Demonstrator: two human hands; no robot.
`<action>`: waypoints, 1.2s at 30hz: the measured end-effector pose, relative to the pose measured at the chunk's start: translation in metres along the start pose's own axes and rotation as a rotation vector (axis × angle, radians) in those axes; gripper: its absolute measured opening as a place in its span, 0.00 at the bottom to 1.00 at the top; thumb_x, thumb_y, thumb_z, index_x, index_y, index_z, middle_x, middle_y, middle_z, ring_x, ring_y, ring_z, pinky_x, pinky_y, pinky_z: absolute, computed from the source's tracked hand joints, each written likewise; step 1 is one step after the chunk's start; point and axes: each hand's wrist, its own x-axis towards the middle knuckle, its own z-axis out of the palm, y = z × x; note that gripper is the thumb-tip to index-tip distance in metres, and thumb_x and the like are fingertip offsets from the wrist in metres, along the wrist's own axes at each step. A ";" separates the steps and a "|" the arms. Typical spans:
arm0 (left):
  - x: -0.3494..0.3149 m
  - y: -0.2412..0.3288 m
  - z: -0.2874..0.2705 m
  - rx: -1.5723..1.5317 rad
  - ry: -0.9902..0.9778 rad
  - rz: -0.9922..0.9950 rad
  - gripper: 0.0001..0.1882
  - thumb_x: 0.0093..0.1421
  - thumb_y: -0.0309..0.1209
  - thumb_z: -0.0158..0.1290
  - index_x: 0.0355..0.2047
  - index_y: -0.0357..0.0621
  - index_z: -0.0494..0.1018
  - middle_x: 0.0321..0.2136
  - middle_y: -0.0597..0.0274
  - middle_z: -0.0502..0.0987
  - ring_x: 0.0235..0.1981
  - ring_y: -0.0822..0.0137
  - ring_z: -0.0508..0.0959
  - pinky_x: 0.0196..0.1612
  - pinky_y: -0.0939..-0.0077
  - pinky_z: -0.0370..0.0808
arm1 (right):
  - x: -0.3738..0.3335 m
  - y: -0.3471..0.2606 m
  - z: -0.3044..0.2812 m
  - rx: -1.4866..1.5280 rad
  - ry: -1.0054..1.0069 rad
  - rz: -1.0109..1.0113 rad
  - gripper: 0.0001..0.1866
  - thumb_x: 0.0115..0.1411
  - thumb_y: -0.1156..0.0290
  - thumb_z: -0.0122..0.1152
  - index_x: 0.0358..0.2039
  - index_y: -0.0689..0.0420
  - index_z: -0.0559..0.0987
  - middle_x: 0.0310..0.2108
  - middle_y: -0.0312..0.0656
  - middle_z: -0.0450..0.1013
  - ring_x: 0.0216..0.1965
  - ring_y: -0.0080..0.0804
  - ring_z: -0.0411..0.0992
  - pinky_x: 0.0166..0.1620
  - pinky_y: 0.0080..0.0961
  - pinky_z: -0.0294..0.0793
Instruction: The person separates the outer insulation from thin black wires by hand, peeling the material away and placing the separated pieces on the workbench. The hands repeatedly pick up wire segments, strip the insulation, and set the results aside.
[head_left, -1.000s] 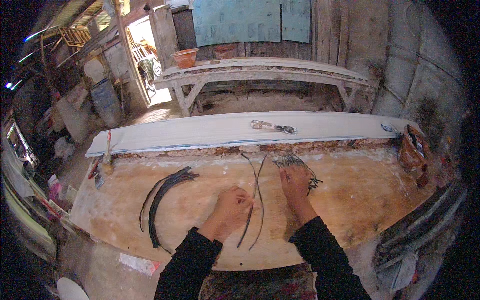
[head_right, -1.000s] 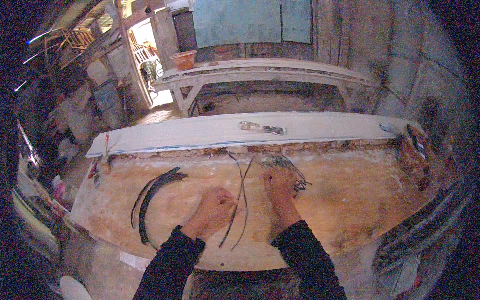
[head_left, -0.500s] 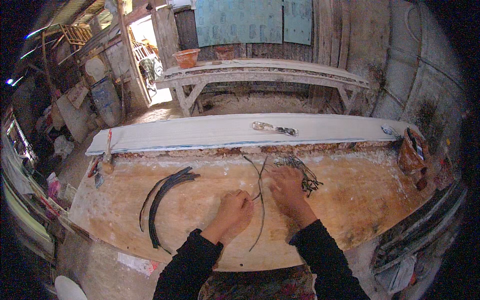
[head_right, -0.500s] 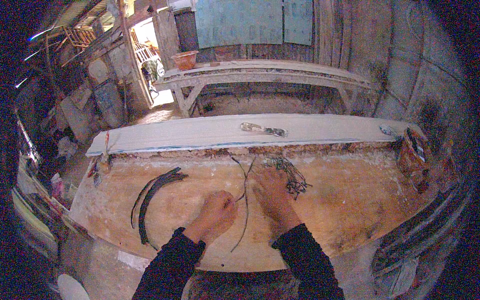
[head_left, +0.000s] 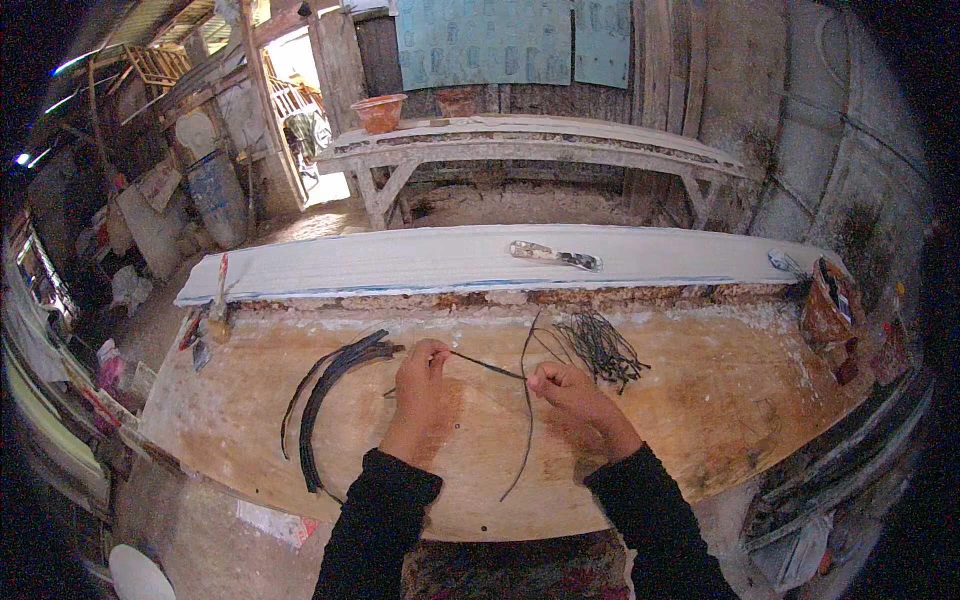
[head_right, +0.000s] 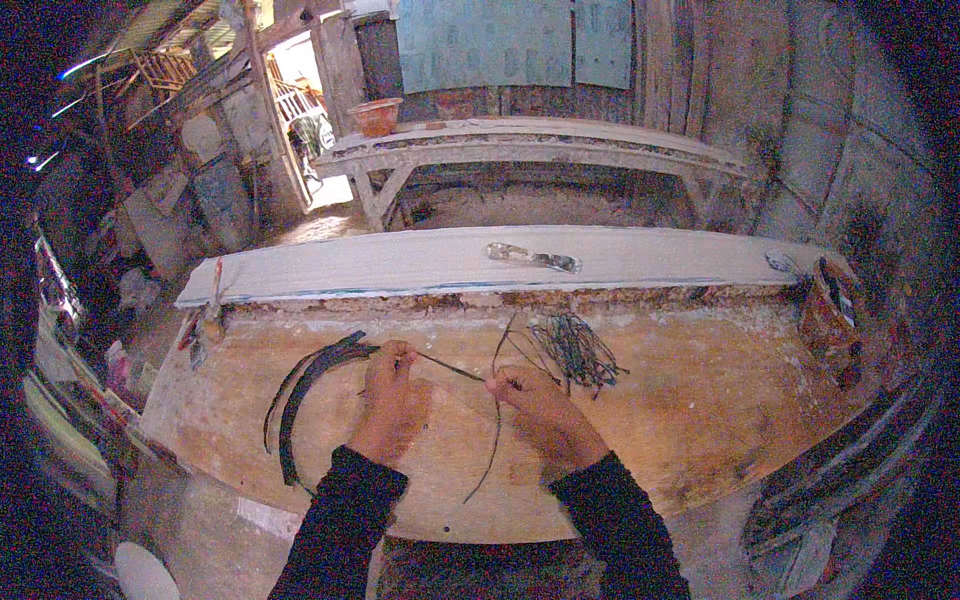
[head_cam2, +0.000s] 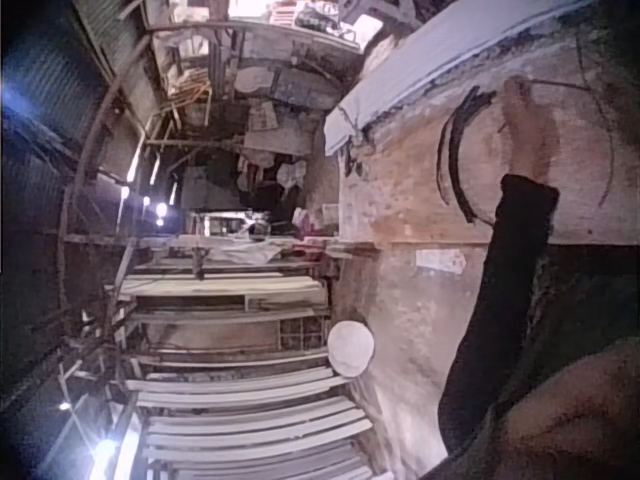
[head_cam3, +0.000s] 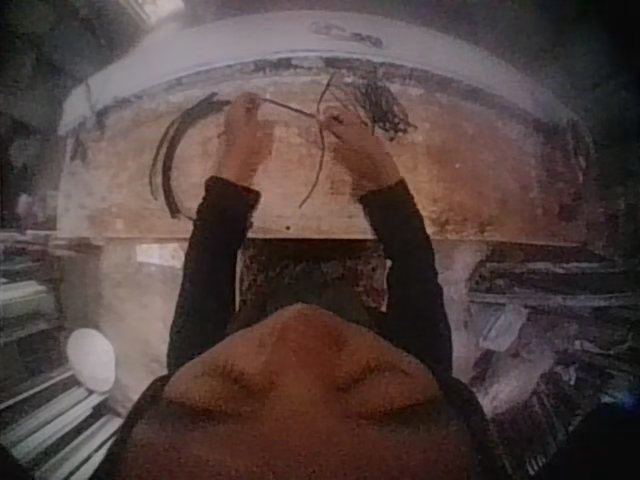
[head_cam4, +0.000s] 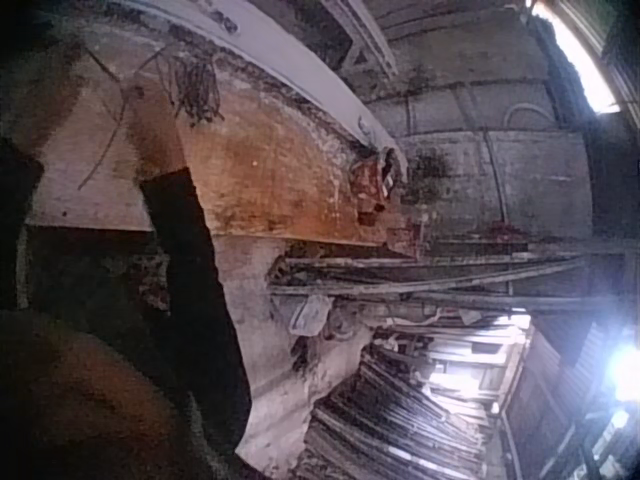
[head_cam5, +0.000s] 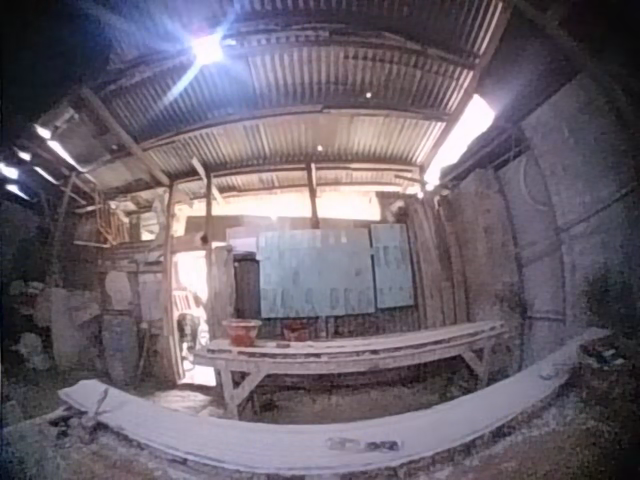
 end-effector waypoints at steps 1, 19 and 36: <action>0.001 -0.009 0.001 -0.011 0.007 0.022 0.05 0.53 0.25 0.51 0.31 0.40 0.70 0.28 0.54 0.74 0.30 0.53 0.74 0.33 0.65 0.70 | 0.003 0.008 -0.008 -0.014 -0.024 -0.011 0.15 0.59 0.62 0.51 0.19 0.53 0.65 0.18 0.24 0.54 0.20 0.15 0.52 0.24 0.15 0.54; -0.007 -0.047 0.024 -0.413 -0.206 -0.327 0.03 0.55 0.25 0.50 0.31 0.41 0.71 0.23 0.61 0.71 0.24 0.66 0.71 0.25 0.76 0.67 | 0.018 0.024 -0.054 0.970 0.307 -0.368 0.11 0.57 0.65 0.55 0.39 0.54 0.71 0.24 0.31 0.70 0.23 0.21 0.68 0.26 0.13 0.68; -0.038 0.029 0.028 -0.969 -0.431 -0.602 0.06 0.58 0.26 0.48 0.33 0.37 0.71 0.28 0.65 0.72 0.29 0.74 0.71 0.32 0.80 0.70 | 0.003 0.003 0.039 0.649 0.113 0.158 0.02 0.54 0.73 0.57 0.28 0.54 0.73 0.23 0.27 0.68 0.21 0.14 0.64 0.23 0.11 0.61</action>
